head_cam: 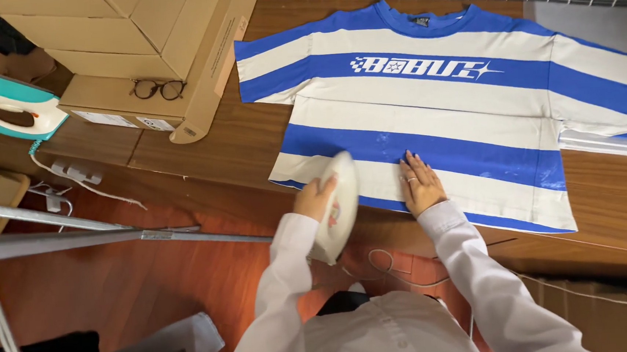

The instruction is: A person irons a blue and white striped t-shirt on a wooden desk and then folds it neatly.

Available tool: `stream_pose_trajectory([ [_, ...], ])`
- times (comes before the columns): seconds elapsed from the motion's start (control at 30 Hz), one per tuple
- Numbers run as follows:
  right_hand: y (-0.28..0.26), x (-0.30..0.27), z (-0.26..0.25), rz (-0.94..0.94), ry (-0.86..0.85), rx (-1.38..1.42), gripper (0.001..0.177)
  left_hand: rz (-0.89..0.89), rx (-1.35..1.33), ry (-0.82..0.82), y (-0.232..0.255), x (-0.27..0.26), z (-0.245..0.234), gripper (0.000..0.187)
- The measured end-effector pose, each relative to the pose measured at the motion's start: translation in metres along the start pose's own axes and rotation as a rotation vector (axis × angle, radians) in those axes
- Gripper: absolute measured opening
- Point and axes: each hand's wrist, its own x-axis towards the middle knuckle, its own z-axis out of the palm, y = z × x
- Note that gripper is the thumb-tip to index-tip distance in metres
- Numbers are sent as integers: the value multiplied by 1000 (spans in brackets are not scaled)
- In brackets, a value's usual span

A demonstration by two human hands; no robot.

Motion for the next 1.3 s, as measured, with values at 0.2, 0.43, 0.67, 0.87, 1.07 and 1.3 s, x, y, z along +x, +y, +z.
stream_pose_trajectory([
  [0.2, -7, 1, -7, 26, -41, -27, 37, -75, 194, 178, -29, 15, -54, 68],
  [0.43, -5, 1, -8, 16, -46, -54, 37, -101, -38, 279, -99, 91, -92, 60],
  [0.67, -5, 0, -7, 18, -29, -55, 36, -61, 142, 168, 8, -20, -75, 75],
  [0.87, -7, -1, 1, -13, -31, -41, 33, -3, -61, 39, -42, 41, -56, 57],
  [1.07, -64, 24, 48, -207, 46, 152, 23, 10, -75, 25, -40, 25, -72, 54],
  [1.3, -91, 44, 69, 23, -232, 138, 26, -63, -14, 56, -45, 25, -90, 57],
])
